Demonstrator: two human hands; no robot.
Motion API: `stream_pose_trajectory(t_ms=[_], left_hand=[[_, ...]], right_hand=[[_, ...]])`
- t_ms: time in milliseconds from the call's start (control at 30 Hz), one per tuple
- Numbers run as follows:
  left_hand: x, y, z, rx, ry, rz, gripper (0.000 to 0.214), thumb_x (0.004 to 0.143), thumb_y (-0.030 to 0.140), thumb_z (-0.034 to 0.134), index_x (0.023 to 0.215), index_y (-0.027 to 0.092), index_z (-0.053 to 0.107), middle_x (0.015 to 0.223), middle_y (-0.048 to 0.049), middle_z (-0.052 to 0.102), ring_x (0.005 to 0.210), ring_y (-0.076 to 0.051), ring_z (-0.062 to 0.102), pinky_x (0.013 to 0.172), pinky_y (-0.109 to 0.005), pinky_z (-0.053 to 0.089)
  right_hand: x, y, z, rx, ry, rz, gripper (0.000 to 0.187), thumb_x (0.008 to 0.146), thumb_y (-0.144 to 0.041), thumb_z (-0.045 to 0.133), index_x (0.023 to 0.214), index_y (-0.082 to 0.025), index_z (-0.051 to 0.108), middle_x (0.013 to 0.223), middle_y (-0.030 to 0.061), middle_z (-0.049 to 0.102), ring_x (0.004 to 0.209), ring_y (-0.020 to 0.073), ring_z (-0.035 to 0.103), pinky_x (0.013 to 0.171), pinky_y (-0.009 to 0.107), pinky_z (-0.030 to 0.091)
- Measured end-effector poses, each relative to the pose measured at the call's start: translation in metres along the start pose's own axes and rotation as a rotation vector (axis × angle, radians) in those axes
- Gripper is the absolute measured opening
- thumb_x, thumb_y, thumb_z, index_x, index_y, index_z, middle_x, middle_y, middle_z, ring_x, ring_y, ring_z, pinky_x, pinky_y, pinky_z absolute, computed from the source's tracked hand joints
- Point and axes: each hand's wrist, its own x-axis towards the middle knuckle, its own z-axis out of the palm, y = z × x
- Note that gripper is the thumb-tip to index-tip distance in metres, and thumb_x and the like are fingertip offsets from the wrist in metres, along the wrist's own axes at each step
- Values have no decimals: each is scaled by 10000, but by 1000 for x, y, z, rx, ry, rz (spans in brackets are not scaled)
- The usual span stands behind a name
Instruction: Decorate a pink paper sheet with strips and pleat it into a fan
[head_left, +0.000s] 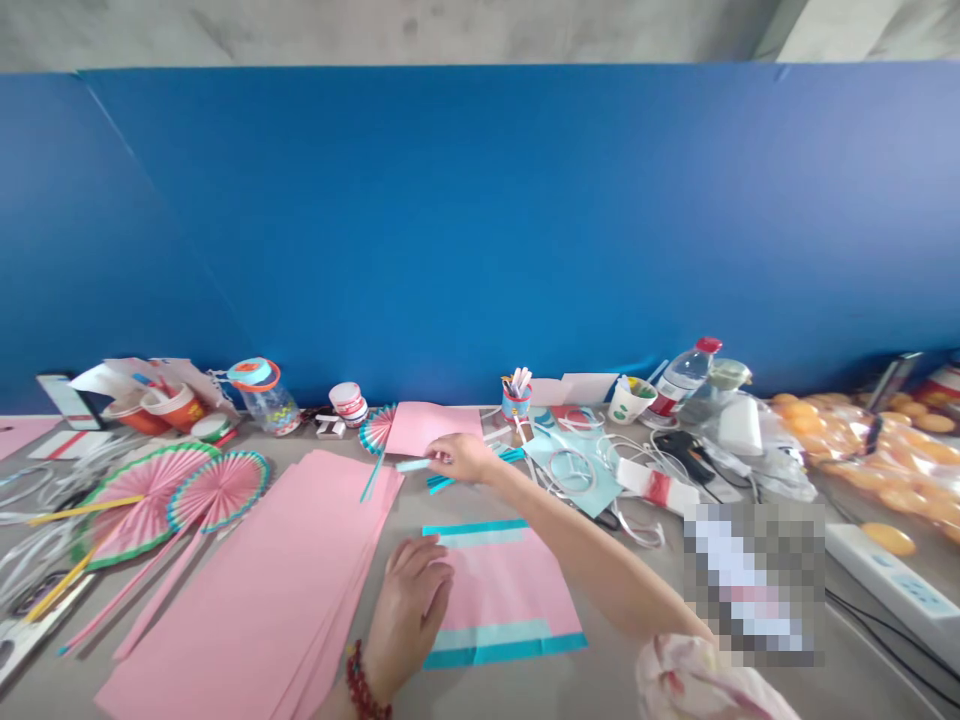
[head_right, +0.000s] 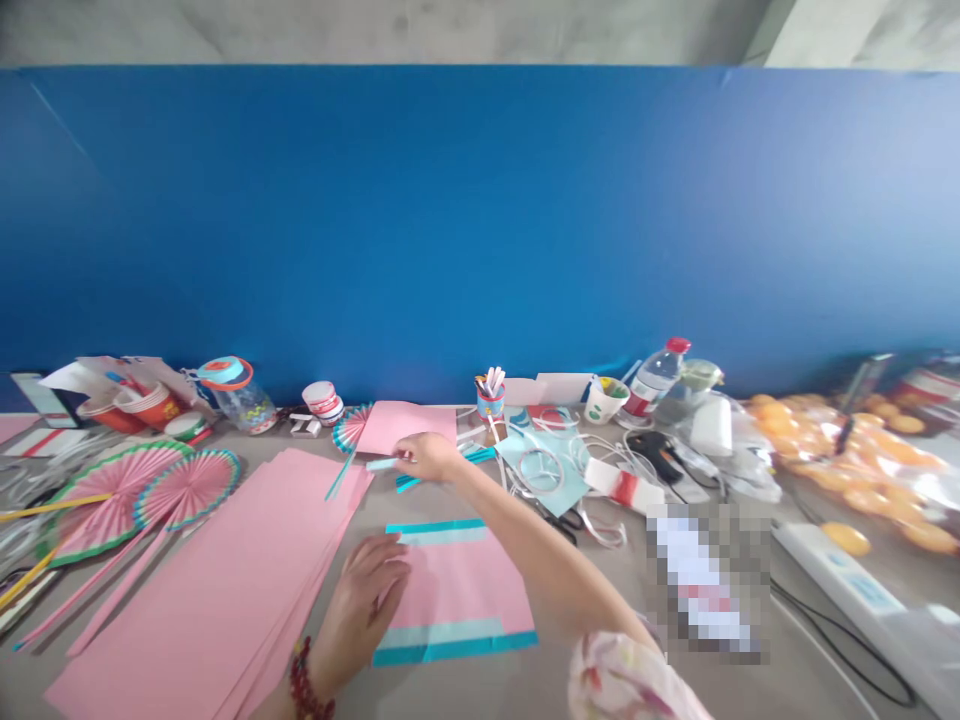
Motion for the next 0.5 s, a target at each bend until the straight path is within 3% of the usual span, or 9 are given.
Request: stream_pose_trajectory(t_ms=[133,233,367,500], left_hand=[[-3,-6,3,-31,43,16,235,918,114,452,971,222,654,1091,-82,693,1174,-253,588,994,-520,493],[-3,-7,7,-42,26,30,220,921,127,468,985,223,655,1109,-76,691,1180,-250,579,992,-520,490],[-3,-6,8,-37,20,33,217,921,127,473,978,224,658,1125,-70,688,1193,-249,567,988,-513,494],[-2,-6,5,-15,36,29,221,922,122,461,943,218,660,1105,-78,690,1178,-256,581,965,-502,509]], right_hand=[[-45,38,-8,-67,-10,6,319,798,-317,676,1082,-170,673,1053,88,714,980,226,645,855,306,453],[-69,58,-12,-126,-16,18,207,811,-190,606,997,-155,691,1028,101,710,1014,237,628,934,352,423],[-77,76,-28,-157,57,79,235,886,-146,484,1003,-187,683,1034,61,707,1014,178,613,905,271,424],[-74,88,-45,-215,170,232,296,922,-148,413,1086,-163,658,1077,106,689,996,201,609,829,275,438]])
